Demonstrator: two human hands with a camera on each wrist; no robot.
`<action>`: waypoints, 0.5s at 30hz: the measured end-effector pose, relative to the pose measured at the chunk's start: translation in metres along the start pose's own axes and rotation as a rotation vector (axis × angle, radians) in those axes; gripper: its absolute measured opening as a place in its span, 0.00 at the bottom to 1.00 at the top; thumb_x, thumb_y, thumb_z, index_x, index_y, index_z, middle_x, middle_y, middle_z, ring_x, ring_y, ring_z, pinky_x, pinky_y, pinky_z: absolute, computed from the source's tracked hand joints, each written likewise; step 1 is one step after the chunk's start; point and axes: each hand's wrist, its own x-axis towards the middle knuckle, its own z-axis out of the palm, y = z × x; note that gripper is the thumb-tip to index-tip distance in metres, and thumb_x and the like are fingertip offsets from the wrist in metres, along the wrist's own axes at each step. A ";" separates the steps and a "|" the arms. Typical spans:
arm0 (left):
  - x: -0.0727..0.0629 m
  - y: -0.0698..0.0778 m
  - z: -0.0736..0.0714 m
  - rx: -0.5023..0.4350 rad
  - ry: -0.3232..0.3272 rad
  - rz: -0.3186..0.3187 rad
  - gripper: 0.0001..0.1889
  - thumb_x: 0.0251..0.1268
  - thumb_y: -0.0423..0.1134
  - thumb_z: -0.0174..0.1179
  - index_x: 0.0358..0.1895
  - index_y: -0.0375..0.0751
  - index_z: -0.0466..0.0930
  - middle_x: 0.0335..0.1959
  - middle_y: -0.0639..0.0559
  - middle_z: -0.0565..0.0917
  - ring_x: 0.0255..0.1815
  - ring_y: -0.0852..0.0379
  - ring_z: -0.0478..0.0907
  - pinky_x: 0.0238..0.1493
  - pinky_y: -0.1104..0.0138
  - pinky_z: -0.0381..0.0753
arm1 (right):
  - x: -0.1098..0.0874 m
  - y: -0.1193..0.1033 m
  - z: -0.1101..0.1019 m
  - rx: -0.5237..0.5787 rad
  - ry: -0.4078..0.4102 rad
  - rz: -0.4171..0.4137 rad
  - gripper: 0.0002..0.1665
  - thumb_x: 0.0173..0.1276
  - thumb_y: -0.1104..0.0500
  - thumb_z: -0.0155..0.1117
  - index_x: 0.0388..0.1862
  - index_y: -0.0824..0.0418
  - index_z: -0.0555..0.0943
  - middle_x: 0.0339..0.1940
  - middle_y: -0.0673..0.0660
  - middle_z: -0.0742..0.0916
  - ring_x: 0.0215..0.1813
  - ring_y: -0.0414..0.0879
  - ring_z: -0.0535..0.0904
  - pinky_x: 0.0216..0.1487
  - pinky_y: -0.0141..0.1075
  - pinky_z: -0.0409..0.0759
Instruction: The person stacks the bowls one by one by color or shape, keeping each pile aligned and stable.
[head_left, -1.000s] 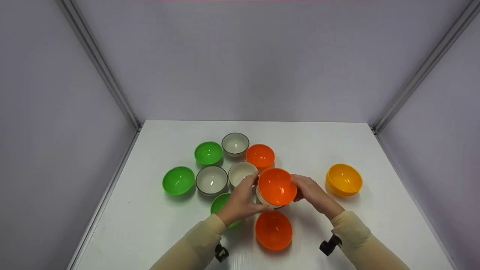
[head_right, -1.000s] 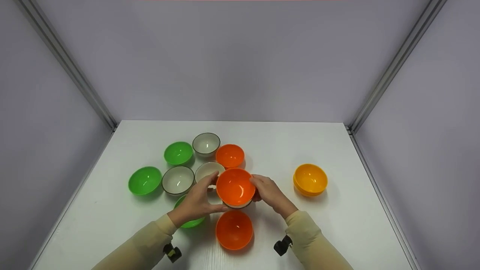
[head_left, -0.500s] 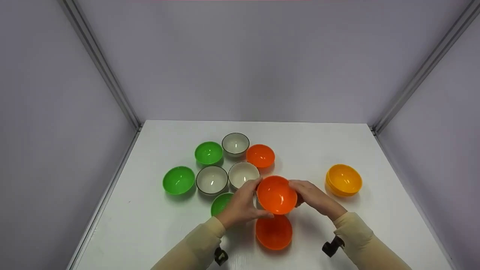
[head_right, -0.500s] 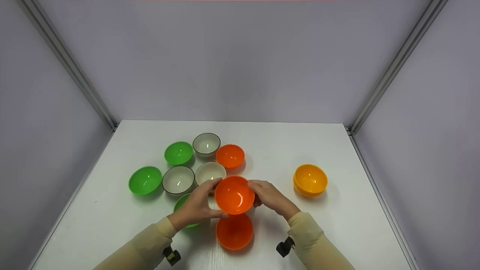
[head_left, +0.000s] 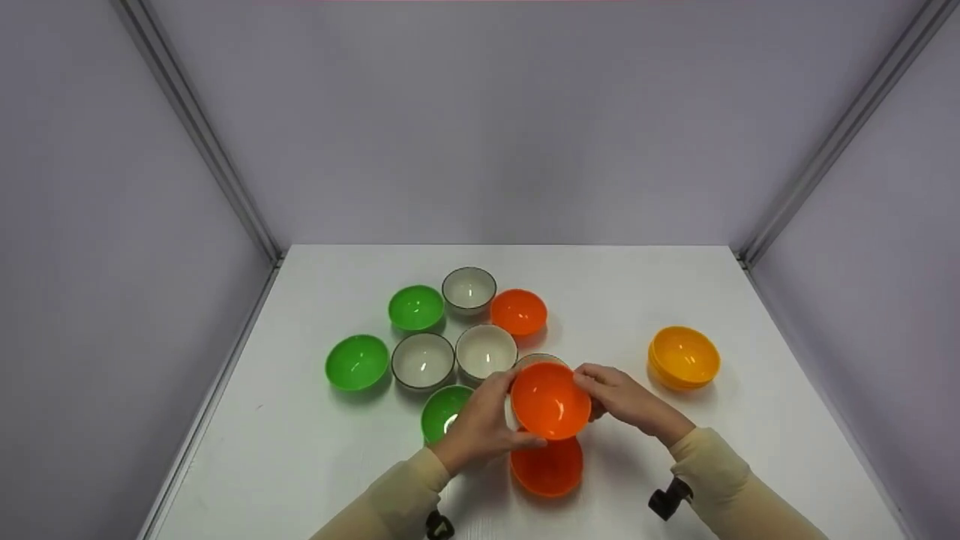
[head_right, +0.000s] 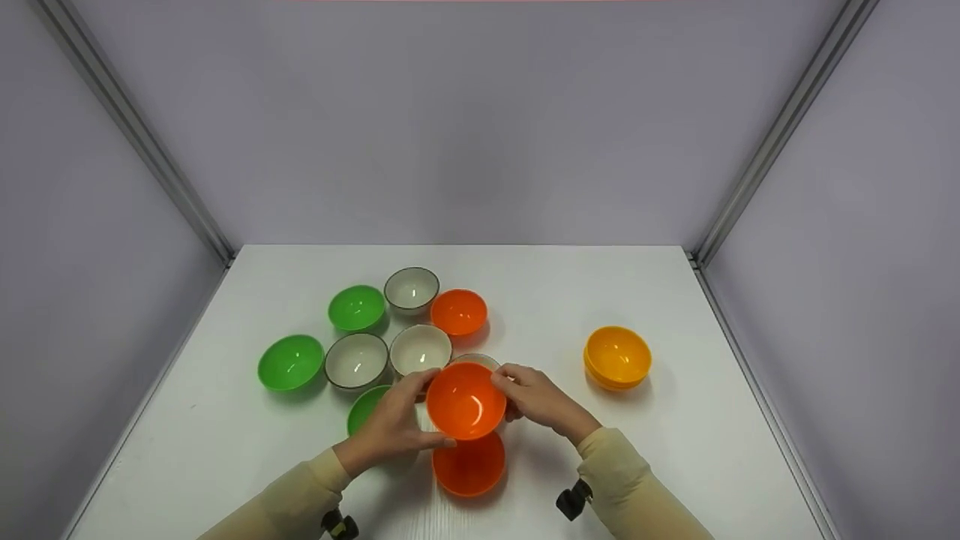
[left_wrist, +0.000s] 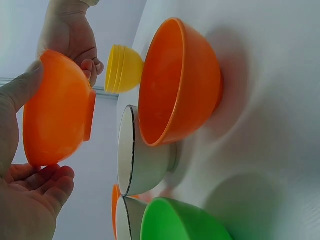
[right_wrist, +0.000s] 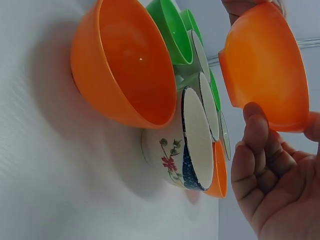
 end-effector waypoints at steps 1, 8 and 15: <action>-0.002 0.000 0.001 0.005 0.006 0.005 0.53 0.37 0.58 0.77 0.70 0.42 0.62 0.58 0.58 0.72 0.59 0.61 0.70 0.61 0.63 0.72 | 0.000 0.001 0.000 -0.012 0.004 -0.002 0.26 0.75 0.40 0.47 0.48 0.60 0.76 0.33 0.56 0.83 0.34 0.48 0.79 0.38 0.38 0.80; -0.013 -0.001 0.011 0.044 0.034 0.034 0.52 0.37 0.57 0.77 0.67 0.37 0.63 0.58 0.51 0.73 0.58 0.57 0.71 0.60 0.61 0.74 | -0.003 0.005 0.002 -0.095 0.012 -0.032 0.21 0.75 0.45 0.51 0.43 0.60 0.82 0.29 0.54 0.84 0.31 0.47 0.79 0.37 0.38 0.80; -0.023 -0.004 0.022 0.071 -0.018 -0.057 0.52 0.37 0.61 0.76 0.67 0.41 0.63 0.60 0.54 0.72 0.60 0.57 0.70 0.62 0.60 0.73 | -0.006 0.014 0.008 -0.135 -0.006 0.000 0.21 0.74 0.43 0.52 0.40 0.56 0.84 0.26 0.52 0.82 0.31 0.46 0.77 0.35 0.36 0.79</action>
